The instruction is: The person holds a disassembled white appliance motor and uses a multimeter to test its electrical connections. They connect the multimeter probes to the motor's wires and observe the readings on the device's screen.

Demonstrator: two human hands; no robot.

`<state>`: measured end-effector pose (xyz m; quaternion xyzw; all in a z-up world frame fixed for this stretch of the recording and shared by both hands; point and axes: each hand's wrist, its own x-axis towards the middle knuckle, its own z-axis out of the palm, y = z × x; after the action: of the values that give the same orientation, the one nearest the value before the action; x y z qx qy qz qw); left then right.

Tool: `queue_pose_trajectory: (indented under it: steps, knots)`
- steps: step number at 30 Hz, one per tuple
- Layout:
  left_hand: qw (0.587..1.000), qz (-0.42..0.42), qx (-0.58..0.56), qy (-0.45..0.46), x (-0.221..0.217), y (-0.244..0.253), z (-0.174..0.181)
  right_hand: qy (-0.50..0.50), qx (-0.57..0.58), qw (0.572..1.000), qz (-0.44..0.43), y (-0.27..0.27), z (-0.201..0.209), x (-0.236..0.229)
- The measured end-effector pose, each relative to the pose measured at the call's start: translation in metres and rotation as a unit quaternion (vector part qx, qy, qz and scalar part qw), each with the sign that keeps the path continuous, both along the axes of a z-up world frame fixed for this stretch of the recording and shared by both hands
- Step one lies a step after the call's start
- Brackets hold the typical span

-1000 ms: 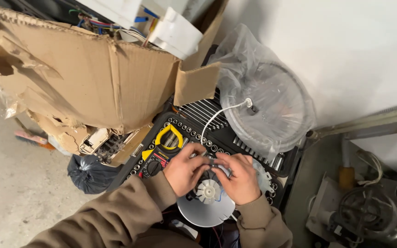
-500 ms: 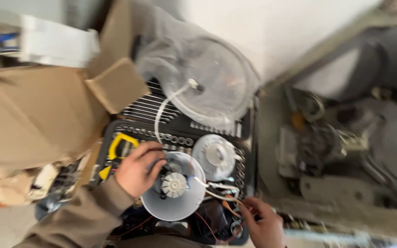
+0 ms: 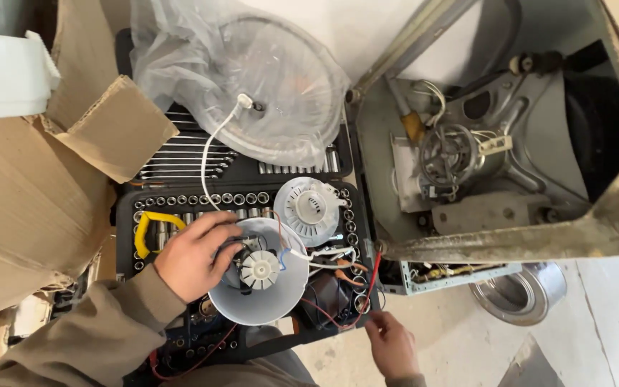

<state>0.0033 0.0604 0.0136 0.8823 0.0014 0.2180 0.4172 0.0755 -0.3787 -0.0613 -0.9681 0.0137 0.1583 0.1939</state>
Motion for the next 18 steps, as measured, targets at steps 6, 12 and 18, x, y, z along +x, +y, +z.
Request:
queue_pose_trajectory:
  steps: [6,12,18]
  knots:
    - [1.0,-0.006,0.011,-0.003,0.005,-0.001,-0.004,-0.119,0.046,0.991,-0.035,0.0,-0.039,0.051]
    - [0.998,0.057,0.008,0.007,-0.015,-0.006,0.024,-0.189,0.014,0.982,0.02,-0.006,-0.082,0.085]
    - [0.971,0.22,0.004,0.097,-0.097,-0.003,0.021,-0.128,0.183,0.973,-0.052,-0.048,-0.109,0.087]
